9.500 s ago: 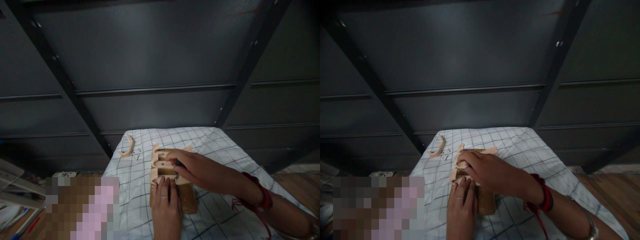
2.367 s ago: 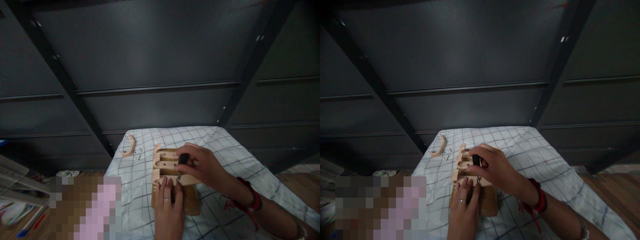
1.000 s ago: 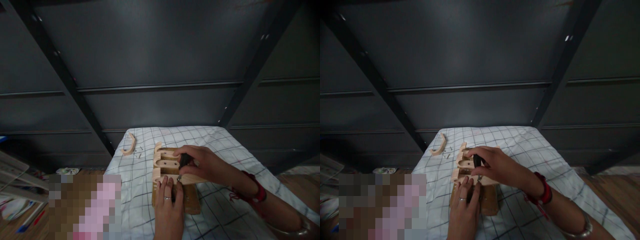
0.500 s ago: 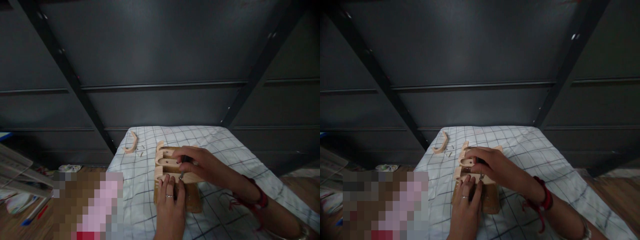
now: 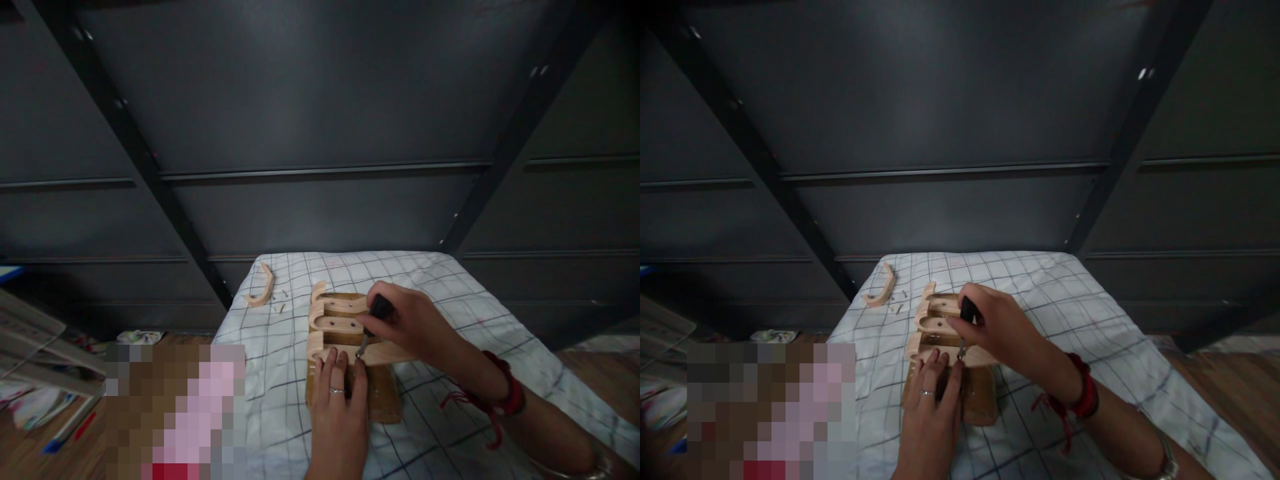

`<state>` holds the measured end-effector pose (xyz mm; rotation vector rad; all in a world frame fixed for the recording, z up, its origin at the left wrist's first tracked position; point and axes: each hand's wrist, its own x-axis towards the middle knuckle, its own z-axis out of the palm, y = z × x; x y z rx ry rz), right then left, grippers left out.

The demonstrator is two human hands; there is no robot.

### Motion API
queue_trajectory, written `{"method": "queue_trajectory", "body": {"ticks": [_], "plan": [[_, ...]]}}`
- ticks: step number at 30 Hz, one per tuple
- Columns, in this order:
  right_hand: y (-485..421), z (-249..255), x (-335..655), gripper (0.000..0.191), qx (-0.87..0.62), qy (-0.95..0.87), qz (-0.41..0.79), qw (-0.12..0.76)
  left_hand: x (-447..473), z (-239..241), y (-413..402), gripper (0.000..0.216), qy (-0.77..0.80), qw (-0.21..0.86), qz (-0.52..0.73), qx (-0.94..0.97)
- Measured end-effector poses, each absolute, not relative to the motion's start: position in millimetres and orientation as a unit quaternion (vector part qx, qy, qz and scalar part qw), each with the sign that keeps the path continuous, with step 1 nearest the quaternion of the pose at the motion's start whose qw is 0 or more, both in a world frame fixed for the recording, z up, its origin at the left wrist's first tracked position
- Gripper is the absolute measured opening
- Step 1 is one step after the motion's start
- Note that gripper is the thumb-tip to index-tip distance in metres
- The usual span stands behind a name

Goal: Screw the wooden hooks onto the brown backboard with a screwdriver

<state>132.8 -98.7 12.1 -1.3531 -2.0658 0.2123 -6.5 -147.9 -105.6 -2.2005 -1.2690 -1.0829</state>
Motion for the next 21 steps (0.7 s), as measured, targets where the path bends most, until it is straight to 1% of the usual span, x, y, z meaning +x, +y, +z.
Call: {"method": "queue_trajectory", "body": {"ticks": [1, 2, 4, 6, 9, 11, 12, 14, 15, 18, 21], "plan": [[-100, 12, 131, 0.008, -0.494, -0.799, 0.093, 0.329, -6, -105, -148, 0.027, -0.452, 0.191, -0.384, -0.782], [-102, 13, 129, 0.011, -0.468, -0.813, 0.108, 0.328, -6, -105, -148, 0.027, -0.454, 0.193, -0.382, -0.782], [-105, 16, 129, 0.026, -0.421, -0.844, 0.138, 0.303, -6, -104, -148, 0.028, -0.455, 0.196, -0.381, -0.78], [-107, 22, 133, 0.037, -0.392, -0.868, 0.162, 0.26, -6, -104, -148, 0.027, -0.455, 0.198, -0.383, -0.779], [-108, 31, 141, 0.044, -0.385, -0.88, 0.182, 0.21, -6, -105, -148, 0.027, -0.454, 0.2, -0.385, -0.778], [-107, 34, 143, 0.039, -0.404, -0.874, 0.171, 0.208, -6, -106, -147, 0.027, -0.455, 0.199, -0.384, -0.778], [-106, 35, 143, 0.033, -0.417, -0.869, 0.161, 0.215, -6, -107, -147, 0.028, -0.454, 0.2, -0.386, -0.778], [-105, 32, 140, 0.016, -0.445, -0.853, 0.133, 0.238, -6, -107, -147, 0.027, -0.455, 0.199, -0.386, -0.777], [-104, 29, 137, 0.011, -0.46, -0.843, 0.118, 0.252, -6, -107, -147, 0.027, -0.454, 0.199, -0.386, -0.778], [-104, 19, 128, 0.018, -0.496, -0.813, 0.069, 0.297, -6, -106, -147, 0.028, -0.452, 0.196, -0.382, -0.782], [-105, 13, 122, 0.018, -0.508, -0.798, 0.059, 0.318, -7, -105, -147, 0.028, -0.453, 0.196, -0.38, -0.782]]}}
